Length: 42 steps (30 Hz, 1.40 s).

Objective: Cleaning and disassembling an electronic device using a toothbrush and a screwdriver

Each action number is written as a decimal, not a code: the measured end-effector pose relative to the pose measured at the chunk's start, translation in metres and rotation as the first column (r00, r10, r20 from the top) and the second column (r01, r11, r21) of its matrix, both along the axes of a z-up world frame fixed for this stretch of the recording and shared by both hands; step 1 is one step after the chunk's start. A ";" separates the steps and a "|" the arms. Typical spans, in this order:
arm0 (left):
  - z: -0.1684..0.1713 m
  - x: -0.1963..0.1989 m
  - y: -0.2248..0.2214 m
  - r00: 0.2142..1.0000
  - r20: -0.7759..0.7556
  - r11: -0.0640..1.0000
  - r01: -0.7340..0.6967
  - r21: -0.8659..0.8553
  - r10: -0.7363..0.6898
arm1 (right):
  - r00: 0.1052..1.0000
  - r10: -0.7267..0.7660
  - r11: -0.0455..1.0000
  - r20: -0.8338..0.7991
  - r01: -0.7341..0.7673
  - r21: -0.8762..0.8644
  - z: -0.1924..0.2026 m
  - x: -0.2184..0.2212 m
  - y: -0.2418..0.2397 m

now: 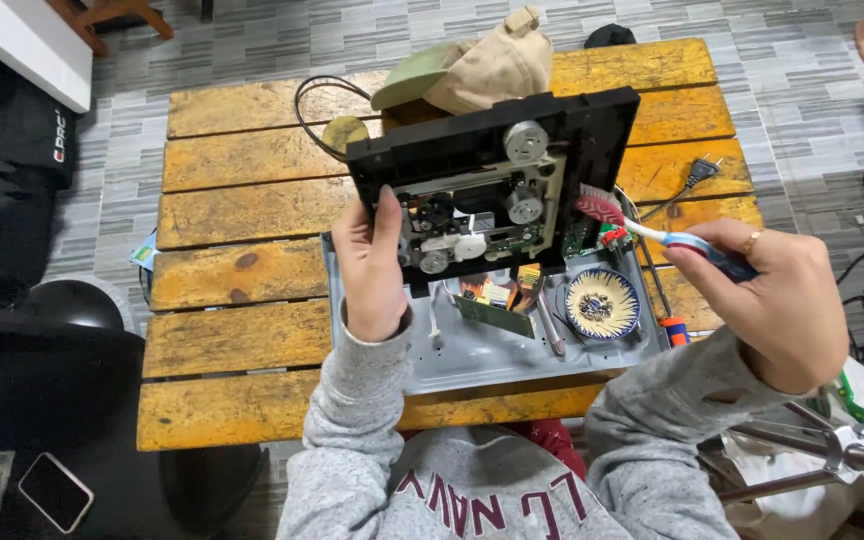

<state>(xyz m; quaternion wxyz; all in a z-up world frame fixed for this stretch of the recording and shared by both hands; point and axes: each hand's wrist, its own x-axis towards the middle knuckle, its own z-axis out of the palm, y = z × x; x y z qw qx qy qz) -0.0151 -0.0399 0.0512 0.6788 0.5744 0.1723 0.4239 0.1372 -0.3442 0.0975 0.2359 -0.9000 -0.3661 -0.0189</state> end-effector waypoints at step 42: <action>0.024 -0.012 -0.026 0.990 -0.018 0.702 -0.087 0.707 0.141 | 0.969 -0.098 0.980 -0.226 0.054 -0.192 -0.009 -0.037 0.030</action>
